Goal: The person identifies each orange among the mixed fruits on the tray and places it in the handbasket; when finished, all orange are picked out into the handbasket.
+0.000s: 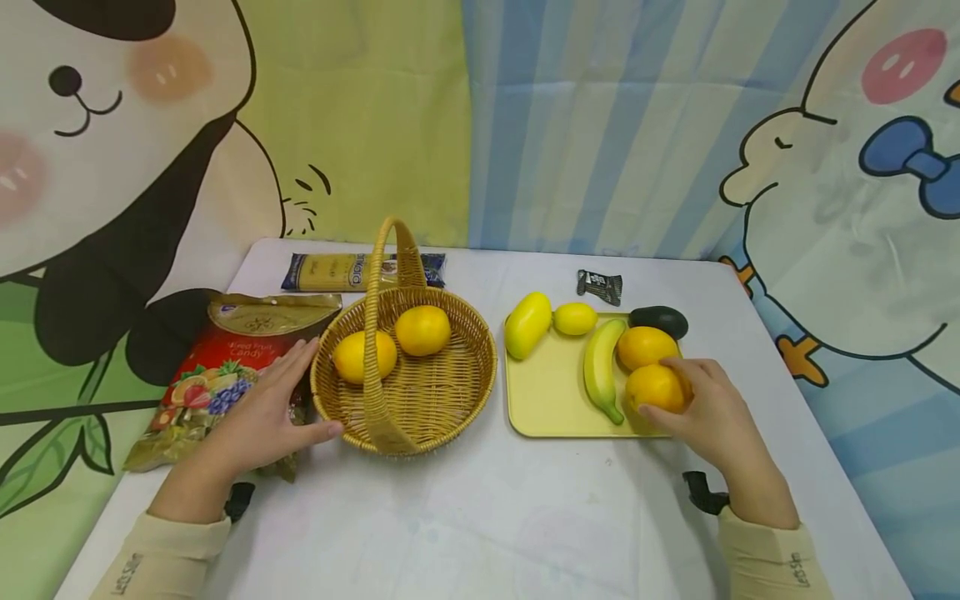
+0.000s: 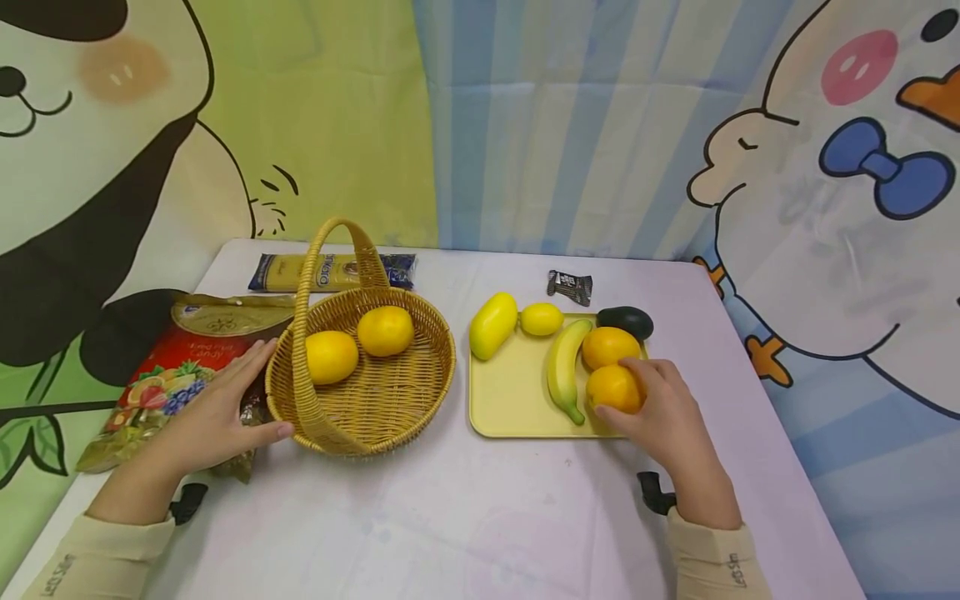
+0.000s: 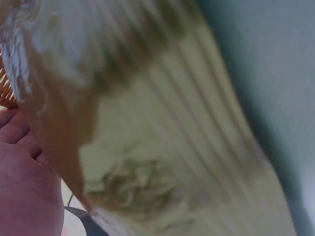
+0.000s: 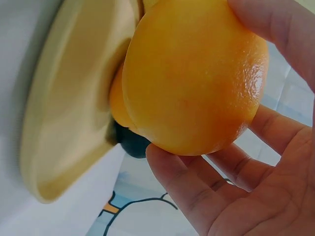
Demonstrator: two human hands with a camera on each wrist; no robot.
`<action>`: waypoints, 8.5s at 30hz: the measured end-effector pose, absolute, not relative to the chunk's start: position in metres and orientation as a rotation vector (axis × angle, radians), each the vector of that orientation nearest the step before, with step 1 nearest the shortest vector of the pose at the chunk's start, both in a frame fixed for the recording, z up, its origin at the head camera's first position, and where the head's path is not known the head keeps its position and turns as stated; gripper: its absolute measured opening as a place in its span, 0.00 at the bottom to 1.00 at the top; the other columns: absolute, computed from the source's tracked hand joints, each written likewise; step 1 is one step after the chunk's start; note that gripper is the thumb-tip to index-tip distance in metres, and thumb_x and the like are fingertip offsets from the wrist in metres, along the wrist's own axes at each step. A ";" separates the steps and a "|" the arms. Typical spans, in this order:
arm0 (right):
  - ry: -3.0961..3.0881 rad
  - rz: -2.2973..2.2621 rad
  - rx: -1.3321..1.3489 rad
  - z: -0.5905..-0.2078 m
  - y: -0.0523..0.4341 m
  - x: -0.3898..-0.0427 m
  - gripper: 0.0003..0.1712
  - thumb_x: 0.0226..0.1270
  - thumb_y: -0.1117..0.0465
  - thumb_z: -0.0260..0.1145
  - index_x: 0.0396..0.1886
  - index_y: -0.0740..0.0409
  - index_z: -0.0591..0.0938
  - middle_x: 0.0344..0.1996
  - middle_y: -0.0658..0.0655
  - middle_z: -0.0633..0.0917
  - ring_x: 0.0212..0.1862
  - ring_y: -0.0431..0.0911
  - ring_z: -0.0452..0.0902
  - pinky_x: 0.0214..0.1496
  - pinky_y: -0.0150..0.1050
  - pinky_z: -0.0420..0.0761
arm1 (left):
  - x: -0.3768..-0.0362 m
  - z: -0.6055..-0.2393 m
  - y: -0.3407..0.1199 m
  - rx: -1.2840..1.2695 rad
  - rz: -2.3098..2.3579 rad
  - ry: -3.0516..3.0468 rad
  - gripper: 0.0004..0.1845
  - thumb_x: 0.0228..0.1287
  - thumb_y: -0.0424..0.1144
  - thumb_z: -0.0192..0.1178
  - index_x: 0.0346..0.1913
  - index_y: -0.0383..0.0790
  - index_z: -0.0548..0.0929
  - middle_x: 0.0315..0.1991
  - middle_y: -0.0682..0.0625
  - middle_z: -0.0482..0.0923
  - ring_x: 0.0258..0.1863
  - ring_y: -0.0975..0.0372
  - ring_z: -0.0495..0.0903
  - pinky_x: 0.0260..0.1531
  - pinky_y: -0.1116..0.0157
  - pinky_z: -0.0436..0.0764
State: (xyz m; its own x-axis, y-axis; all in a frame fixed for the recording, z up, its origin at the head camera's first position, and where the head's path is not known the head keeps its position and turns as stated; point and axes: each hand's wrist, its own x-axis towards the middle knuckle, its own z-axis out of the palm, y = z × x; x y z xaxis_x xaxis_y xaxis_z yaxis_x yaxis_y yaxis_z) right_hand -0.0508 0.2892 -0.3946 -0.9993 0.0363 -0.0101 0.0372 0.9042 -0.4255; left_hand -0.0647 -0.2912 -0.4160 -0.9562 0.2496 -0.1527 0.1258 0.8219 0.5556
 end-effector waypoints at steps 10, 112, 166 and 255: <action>3.115 -0.699 -0.018 -0.382 0.284 -0.057 0.47 0.57 0.49 0.82 0.72 0.62 0.74 0.65 0.72 0.72 0.58 0.67 0.72 0.61 0.72 0.79 | -0.066 -0.416 -0.292 0.287 0.828 2.790 0.69 0.52 0.73 0.72 0.86 0.61 0.37 0.87 0.41 0.36 0.83 0.31 0.44 0.66 0.17 0.52; 2.719 -0.630 -1.128 -0.336 0.025 -0.130 0.39 0.56 0.48 0.81 0.68 0.48 0.80 0.61 0.54 0.79 0.58 0.46 0.76 0.59 0.39 0.82 | -0.065 -0.419 -0.290 0.328 0.838 2.821 0.68 0.54 0.70 0.73 0.87 0.55 0.40 0.87 0.40 0.40 0.83 0.34 0.47 0.69 0.21 0.55; 2.423 0.187 -1.399 -0.360 -0.055 -0.121 0.38 0.68 0.48 0.74 0.75 0.38 0.72 0.68 0.52 0.75 0.62 0.43 0.76 0.67 0.35 0.81 | -0.060 -0.414 -0.287 0.265 0.842 2.816 0.69 0.51 0.72 0.73 0.87 0.57 0.41 0.87 0.41 0.41 0.84 0.34 0.46 0.71 0.22 0.54; 2.926 -0.596 -0.235 -0.351 0.267 -0.148 0.41 0.68 0.47 0.75 0.75 0.56 0.73 0.72 0.68 0.71 0.70 0.66 0.69 0.72 0.70 0.70 | -0.063 -0.421 -0.290 0.295 0.898 2.792 0.69 0.52 0.72 0.73 0.86 0.61 0.38 0.87 0.42 0.38 0.83 0.32 0.46 0.65 0.18 0.53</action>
State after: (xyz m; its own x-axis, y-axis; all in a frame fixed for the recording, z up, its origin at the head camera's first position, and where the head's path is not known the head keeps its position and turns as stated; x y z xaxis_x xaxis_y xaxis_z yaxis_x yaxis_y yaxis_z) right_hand -0.1477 0.2673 -0.3512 -0.9771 -0.1815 -0.1109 -0.1236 0.9089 -0.3982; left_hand -0.0629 -0.2903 -0.4211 -0.9615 0.2462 -0.1217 0.1291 0.7962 0.5911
